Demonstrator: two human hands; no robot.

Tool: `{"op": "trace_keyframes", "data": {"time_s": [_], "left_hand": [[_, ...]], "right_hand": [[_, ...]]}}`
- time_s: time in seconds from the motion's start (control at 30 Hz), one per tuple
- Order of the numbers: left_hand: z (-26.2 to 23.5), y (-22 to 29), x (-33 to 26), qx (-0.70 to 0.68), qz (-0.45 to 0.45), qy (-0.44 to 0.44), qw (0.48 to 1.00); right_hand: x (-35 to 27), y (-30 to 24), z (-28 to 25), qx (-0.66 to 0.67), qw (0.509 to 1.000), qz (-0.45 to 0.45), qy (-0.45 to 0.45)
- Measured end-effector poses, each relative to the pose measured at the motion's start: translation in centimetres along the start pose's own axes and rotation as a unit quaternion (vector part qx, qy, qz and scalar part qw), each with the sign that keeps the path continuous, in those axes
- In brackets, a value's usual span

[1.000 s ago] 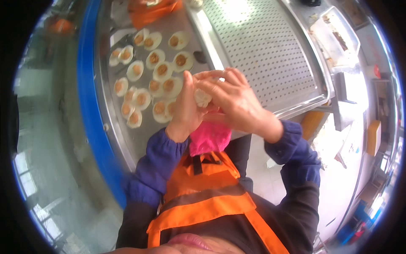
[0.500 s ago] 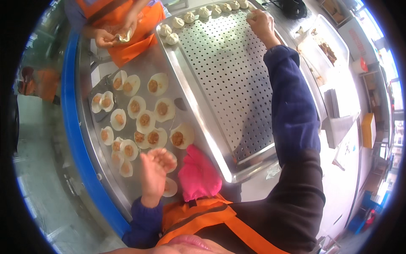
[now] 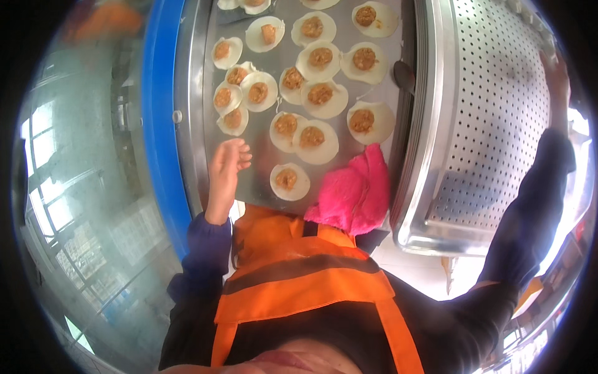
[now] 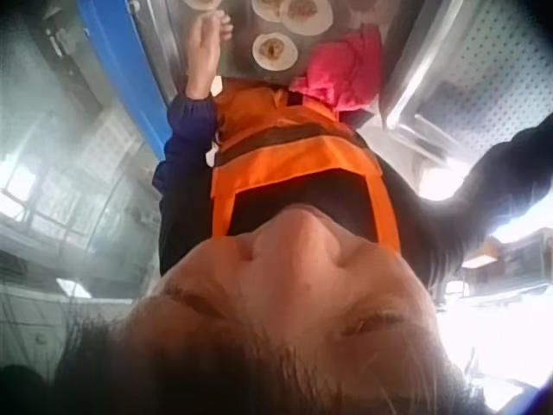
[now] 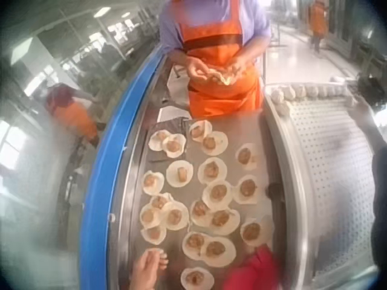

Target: The person places filling onto circular dough wrappers on a blue conveyor belt, then folds and pleats each wrapper to form dumplings. Completed dumplings are placed onto a metal tray. The process repeats continuously.

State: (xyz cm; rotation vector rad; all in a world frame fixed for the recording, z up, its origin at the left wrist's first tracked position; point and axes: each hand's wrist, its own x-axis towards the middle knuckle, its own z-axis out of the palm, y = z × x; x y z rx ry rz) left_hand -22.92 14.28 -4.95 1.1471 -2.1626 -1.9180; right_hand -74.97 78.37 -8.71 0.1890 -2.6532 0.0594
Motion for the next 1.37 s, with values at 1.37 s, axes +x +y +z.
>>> {"op": "trace_keyframes", "data": {"time_s": [1.37], "left_hand": [[9.9, -0.5, 4.3, 0.439, 0.409, -0.358, 0.715]], "right_hand": [[-43.4, -40.3, -28.7, 0.639, 0.699, 0.193, -0.257]]}}
